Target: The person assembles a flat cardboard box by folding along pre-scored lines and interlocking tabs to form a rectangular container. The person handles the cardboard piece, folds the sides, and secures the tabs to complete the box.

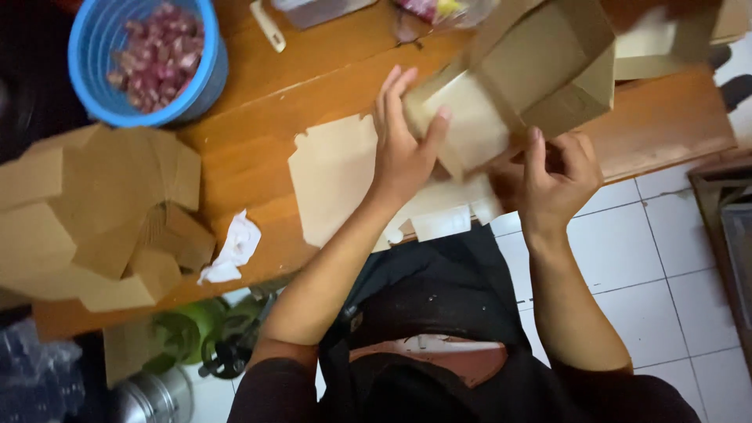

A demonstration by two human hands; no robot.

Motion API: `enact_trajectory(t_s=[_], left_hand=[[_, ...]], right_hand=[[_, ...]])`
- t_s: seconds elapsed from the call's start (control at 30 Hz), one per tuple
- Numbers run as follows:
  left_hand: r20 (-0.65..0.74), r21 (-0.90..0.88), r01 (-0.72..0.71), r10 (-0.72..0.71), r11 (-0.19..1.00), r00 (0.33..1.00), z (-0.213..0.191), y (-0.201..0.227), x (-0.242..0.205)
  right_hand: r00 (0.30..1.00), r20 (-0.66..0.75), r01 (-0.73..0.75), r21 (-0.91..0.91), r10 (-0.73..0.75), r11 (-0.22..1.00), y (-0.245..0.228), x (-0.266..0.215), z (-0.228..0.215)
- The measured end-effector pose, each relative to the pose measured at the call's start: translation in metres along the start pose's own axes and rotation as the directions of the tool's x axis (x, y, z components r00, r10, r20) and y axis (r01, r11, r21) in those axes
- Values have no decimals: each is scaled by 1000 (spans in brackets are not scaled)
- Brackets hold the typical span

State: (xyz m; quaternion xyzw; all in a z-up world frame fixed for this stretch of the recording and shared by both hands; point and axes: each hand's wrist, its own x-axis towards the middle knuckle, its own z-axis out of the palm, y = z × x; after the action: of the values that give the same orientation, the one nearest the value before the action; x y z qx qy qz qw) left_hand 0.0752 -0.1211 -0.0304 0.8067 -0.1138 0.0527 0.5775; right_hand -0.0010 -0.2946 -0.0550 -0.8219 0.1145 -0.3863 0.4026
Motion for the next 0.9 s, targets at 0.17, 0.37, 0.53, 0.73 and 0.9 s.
enact_trajectory(t_s=[0.17,0.37,0.53,0.73,0.9], left_hand=[[145,-219,311,-285,925,948,41,-1,17],[320,-470,322,-181,822,930,66,-23,36],[337,-481,314,-158,819,928,49,-37,30],[156,-59,189,-178,980,972,-22,-13,-28],[-189,243,39,8,969,982,-78,-32,-81]], right_hand=[[996,-82,19,-127,-30,992,29,14,2],[996,66,-56,-3,56,998,28,27,18],[991,69,-126,236,112,964,32,8,23],[960,151,-278,382,238,881,39,1,17],[949,85,-300,535,303,790,37,3,16]])
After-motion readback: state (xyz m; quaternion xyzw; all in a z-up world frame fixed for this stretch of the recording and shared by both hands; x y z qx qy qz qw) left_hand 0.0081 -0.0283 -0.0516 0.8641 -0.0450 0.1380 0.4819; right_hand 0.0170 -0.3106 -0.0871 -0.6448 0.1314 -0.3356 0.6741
